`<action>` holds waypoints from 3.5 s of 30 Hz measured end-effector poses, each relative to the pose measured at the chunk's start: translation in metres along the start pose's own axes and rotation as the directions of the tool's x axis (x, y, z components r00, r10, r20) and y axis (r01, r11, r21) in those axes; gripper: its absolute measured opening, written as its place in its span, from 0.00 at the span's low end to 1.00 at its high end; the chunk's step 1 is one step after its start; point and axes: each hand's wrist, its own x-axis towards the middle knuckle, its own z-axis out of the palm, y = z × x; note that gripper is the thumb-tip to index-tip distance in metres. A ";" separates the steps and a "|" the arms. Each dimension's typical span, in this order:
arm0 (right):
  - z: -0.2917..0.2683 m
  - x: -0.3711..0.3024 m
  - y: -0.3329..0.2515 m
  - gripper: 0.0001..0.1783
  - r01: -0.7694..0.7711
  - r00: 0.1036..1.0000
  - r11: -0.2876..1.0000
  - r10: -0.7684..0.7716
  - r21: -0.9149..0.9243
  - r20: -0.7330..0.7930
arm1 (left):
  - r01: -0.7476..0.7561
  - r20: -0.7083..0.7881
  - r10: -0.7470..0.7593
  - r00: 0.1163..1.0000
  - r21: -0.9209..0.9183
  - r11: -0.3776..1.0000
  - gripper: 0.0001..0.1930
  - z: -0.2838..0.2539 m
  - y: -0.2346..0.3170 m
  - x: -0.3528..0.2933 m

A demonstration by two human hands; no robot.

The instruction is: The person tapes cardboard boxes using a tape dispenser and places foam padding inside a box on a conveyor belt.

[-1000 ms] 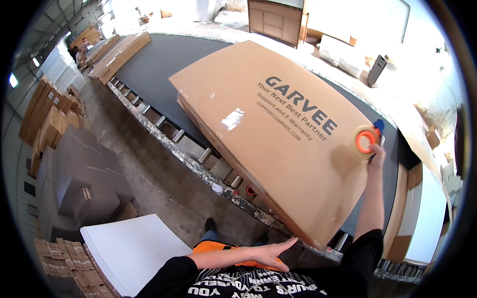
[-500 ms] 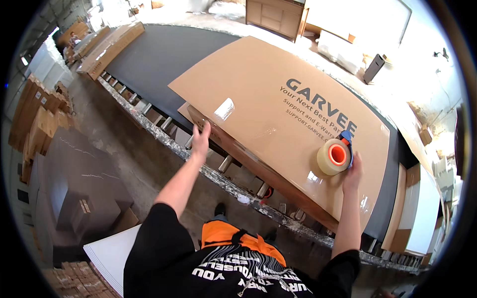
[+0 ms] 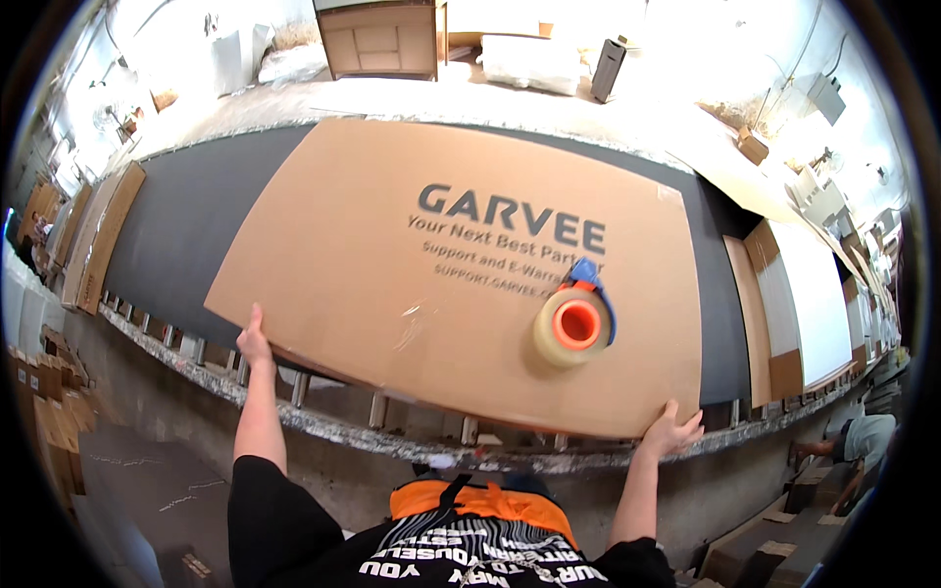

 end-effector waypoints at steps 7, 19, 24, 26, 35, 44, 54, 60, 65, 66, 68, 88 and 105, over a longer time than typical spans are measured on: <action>0.054 0.067 -0.062 0.29 0.290 0.947 0.924 -0.314 0.248 0.062 | 0.045 -0.190 -0.036 0.981 0.046 0.998 0.27 -0.073 -0.043 -0.092; 0.340 0.268 -0.229 0.36 -0.220 0.336 0.485 -0.777 0.846 0.532 | -0.199 0.696 -0.540 0.473 0.682 0.704 0.59 -0.036 0.003 -0.479; 0.201 0.122 -0.262 0.43 -0.251 -0.013 0.503 -0.856 0.827 0.516 | -0.268 0.873 -0.375 0.313 0.460 0.846 0.33 -0.065 0.110 -0.427; 0.191 0.100 -0.268 0.47 -0.099 0.257 0.531 -0.803 0.842 0.537 | -0.327 0.812 -0.136 0.568 0.374 0.868 0.27 -0.069 0.111 -0.377; 0.190 0.079 -0.226 0.40 -0.131 0.604 0.593 -0.587 0.794 0.539 | -0.638 0.584 0.264 0.767 0.652 0.410 0.38 0.055 0.051 -0.104; -0.038 -0.207 -0.096 0.38 0.642 0.525 0.580 -0.809 0.501 0.264 | -0.620 0.481 0.418 0.771 0.718 0.318 0.24 0.022 0.031 0.068; -0.057 -0.246 -0.076 0.36 0.655 0.685 0.741 -0.665 0.147 0.298 | -0.478 0.519 0.078 0.851 0.706 0.522 0.28 0.086 0.064 0.079; -0.060 -0.205 -0.080 0.29 0.707 0.550 0.647 -0.757 0.287 0.353 | -0.407 0.405 0.139 0.904 0.713 0.571 0.28 0.028 0.053 0.053; 0.003 -0.093 -0.012 0.36 0.736 0.582 0.623 -0.782 0.267 0.221 | -0.344 0.370 0.078 0.926 0.739 0.579 0.28 -0.015 0.036 -0.033; 0.011 -0.089 -0.010 0.36 0.732 0.571 0.615 -0.789 0.293 0.226 | -0.304 0.347 0.042 0.937 0.750 0.588 0.29 -0.032 0.039 -0.048; 0.003 -0.079 -0.009 0.37 0.679 0.532 0.666 -0.736 0.309 0.418 | -0.281 0.318 0.041 0.947 0.764 0.580 0.29 -0.057 0.030 -0.083; -0.105 -0.044 0.105 0.39 0.640 0.657 0.694 -0.717 0.330 0.234 | -0.917 0.908 0.132 0.397 0.388 0.090 0.64 -0.139 0.049 -0.428; -0.016 -0.042 0.297 0.19 -0.803 0.590 -0.174 -0.105 0.569 0.800 | -0.955 0.898 0.405 0.171 0.253 -0.157 0.62 -0.095 0.014 -0.415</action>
